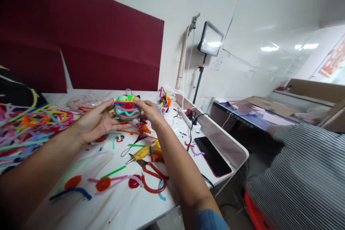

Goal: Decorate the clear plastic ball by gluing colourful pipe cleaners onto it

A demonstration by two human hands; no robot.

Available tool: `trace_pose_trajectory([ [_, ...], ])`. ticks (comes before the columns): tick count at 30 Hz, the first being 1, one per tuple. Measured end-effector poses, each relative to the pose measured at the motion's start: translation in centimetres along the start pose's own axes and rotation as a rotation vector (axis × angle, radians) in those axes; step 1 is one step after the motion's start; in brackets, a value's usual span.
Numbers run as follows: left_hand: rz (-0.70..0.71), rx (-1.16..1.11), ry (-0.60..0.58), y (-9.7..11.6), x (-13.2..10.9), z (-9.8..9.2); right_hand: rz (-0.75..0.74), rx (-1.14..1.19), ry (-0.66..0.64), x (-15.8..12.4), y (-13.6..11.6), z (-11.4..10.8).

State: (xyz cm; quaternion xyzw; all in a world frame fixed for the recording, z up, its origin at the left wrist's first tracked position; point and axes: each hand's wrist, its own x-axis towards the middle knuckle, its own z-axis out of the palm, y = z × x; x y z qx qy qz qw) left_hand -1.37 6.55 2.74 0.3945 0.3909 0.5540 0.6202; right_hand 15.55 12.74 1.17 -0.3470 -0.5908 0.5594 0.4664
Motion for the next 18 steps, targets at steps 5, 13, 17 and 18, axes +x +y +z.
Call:
trace_pose_trajectory([
  [5, 0.009, -0.028, 0.019, 0.8, -0.5, 0.0, -0.009, 0.044, -0.052, 0.2, -0.6, 0.1],
  [13, 0.064, 0.053, 0.028, 1.4, -1.2, -0.1, -0.033, 0.155, -0.170, 1.4, -0.5, -0.3],
  [17, 0.122, 0.083, 0.029, 1.2, -1.0, -0.5, -0.052, 0.139, -0.183, 1.4, -0.7, -0.2],
  [18, 0.134, 0.092, 0.032, 1.1, -0.9, -0.7, -0.059, 0.129, -0.184, 1.4, -0.8, -0.2],
])
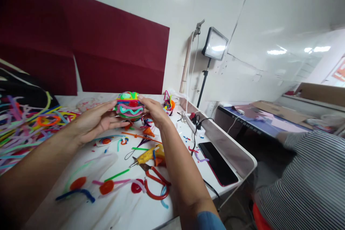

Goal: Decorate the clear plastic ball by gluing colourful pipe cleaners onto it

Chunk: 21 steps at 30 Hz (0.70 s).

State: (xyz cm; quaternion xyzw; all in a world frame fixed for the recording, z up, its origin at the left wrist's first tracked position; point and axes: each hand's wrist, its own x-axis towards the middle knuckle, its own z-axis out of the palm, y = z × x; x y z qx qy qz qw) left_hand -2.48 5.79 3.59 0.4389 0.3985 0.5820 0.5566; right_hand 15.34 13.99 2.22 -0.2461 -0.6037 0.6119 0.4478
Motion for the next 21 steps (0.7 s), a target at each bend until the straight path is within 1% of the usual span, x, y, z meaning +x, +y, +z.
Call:
trace_pose_trajectory([
  [6, 0.028, 0.036, -0.003, -0.3, 0.3, -0.2, 0.010, -0.013, -0.007, 0.0, -0.5, 0.1],
  [11, 0.042, 0.017, -0.003, -0.2, 0.2, -0.2, -0.004, -0.009, -0.009, -0.1, -0.4, 0.1],
  [15, 0.053, -0.002, -0.042, 0.0, 0.0, -0.2, -0.019, -0.034, -0.002, -0.4, -0.6, 0.5],
  [21, 0.093, 0.027, -0.093, 0.1, -0.1, -0.5, -0.037, -0.119, 0.048, -1.0, -1.2, 1.3],
])
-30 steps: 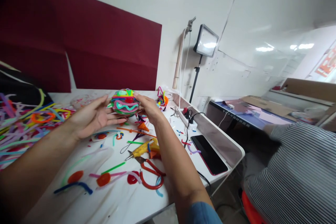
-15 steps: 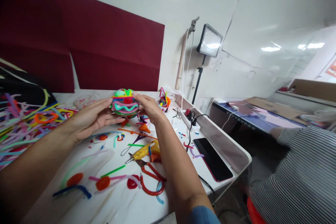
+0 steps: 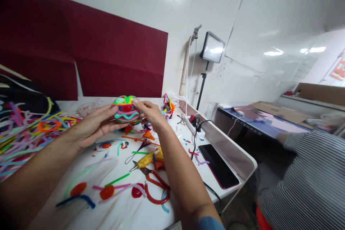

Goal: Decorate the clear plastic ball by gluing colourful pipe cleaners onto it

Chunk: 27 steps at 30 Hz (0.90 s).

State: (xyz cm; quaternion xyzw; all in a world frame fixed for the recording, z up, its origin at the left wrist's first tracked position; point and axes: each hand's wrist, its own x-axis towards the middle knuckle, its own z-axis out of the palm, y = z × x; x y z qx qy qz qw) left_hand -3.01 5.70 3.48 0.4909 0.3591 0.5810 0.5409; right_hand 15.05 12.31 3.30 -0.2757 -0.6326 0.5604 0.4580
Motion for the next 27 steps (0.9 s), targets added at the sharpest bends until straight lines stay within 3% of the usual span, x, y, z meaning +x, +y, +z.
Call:
trace_pose_trajectory([
  [12, -0.037, -0.225, -0.055, 1.0, -0.2, -0.6, -0.025, 0.142, 0.039, -2.2, -1.8, 1.4],
  [27, -0.118, -0.256, -0.060, 0.4, -0.3, -0.3, -0.111, 0.252, 0.143, -2.5, 2.1, 1.4],
])
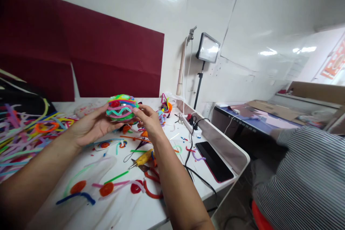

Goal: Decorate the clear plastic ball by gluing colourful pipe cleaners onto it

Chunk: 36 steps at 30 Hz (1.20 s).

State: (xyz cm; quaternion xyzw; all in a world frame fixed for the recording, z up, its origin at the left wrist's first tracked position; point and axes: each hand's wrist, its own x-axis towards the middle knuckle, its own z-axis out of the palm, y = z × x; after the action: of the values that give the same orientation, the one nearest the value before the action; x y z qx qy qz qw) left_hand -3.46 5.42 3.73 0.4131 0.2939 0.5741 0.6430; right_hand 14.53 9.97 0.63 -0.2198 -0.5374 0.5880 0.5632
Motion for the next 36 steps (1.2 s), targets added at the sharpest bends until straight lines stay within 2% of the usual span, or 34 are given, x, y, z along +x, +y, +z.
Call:
trace_pose_trajectory([
  [9, -0.055, 0.107, 0.048, -0.7, 0.7, -0.1, 0.035, -0.090, 0.027, -0.6, 1.2, -0.4],
  [17, 0.098, 0.238, 0.029, -1.4, 0.7, -0.6, -0.001, -0.181, 0.037, -1.0, 0.9, -0.1],
  [21, 0.153, 0.364, -0.021, -1.3, 0.2, -0.6, -0.103, -0.216, 0.027, -1.2, 0.8, 0.0],
  [25, 0.205, 0.420, -0.145, -0.5, -0.5, -0.2, -0.217, -0.211, -0.034, -1.8, 0.0, 0.4],
  [29, 0.371, 0.529, -0.143, 0.2, -1.0, 0.5, -0.322, -0.306, -0.083, -2.7, -0.9, 0.7],
  [36, 0.447, 0.662, -0.230, 0.9, -2.1, 0.5, -0.666, -0.497, -0.153, -3.9, -0.6, -0.4],
])
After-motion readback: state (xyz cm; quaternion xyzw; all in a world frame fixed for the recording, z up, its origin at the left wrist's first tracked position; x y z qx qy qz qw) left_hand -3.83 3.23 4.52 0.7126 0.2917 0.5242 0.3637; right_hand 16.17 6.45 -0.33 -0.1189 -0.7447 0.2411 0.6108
